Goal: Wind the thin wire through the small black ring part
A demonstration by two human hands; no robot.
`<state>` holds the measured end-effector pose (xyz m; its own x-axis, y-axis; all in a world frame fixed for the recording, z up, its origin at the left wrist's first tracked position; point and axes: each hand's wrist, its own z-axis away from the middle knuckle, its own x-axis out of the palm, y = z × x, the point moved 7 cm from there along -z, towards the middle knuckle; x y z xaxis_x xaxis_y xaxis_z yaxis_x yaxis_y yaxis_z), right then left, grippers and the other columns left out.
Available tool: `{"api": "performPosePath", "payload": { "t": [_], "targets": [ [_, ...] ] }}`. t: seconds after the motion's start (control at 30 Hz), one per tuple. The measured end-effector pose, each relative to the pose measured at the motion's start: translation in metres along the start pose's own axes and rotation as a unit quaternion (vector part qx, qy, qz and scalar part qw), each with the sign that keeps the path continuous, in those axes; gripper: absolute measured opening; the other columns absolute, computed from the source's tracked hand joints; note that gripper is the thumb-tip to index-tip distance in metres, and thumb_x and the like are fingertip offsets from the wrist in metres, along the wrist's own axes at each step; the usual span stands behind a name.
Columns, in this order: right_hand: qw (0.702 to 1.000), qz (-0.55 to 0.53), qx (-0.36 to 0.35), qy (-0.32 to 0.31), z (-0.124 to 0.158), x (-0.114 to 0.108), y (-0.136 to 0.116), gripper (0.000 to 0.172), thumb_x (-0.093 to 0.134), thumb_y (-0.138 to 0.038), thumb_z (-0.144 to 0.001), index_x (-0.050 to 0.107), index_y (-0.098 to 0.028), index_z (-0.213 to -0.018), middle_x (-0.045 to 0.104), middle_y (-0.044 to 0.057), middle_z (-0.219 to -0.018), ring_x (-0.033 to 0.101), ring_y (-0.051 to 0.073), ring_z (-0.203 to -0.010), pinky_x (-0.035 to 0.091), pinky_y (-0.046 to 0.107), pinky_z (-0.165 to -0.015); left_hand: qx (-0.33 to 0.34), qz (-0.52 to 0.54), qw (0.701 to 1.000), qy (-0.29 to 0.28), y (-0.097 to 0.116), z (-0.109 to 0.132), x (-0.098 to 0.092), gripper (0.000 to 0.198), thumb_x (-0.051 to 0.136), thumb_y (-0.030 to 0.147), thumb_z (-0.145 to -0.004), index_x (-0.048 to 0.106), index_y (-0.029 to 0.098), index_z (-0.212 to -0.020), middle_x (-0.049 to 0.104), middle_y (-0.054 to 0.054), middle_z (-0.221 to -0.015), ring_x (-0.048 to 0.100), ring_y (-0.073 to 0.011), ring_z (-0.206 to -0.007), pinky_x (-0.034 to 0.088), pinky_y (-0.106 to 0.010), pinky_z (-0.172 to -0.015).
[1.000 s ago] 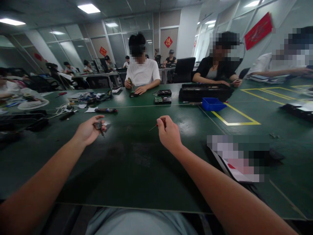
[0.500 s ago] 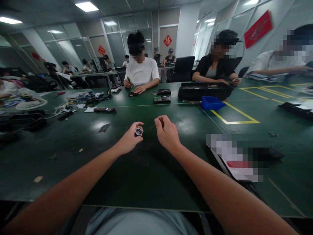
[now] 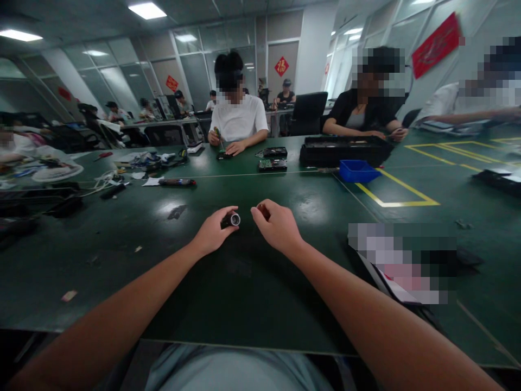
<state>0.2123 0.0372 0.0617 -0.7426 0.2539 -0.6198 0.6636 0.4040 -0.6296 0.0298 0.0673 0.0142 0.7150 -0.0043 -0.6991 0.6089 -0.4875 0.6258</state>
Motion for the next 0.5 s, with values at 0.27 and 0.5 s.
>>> {"api": "performPosePath", "payload": {
  "t": [0.27,0.5],
  "targets": [
    [0.995,-0.090,-0.029,0.022,0.006,-0.003,-0.002,0.020,0.050,-0.035,-0.095,0.064,-0.021,-0.090,0.070,0.003,-0.077,0.066,0.019,-0.071,0.047,0.032,-0.067,0.019,0.004,1.000,0.014,0.004,0.001,-0.007,0.037,0.070,0.019,-0.086,0.064,0.021,-0.122,0.066,-0.006,-0.126,0.058,-0.0231,-0.120,0.041,-0.042,-0.108],
    [0.980,-0.179,-0.016,0.085,0.007,-0.010,0.004,0.019,0.050,-0.037,-0.096,0.062,-0.022,-0.097,0.072,0.004,-0.084,0.070,0.020,-0.079,0.053,0.036,-0.074,0.015,-0.007,1.000,0.003,0.002,0.002,-0.006,0.040,0.069,0.022,-0.087,0.063,0.025,-0.127,0.066,-0.005,-0.126,0.058,-0.0249,-0.119,0.041,-0.044,-0.106]
  ]
}}
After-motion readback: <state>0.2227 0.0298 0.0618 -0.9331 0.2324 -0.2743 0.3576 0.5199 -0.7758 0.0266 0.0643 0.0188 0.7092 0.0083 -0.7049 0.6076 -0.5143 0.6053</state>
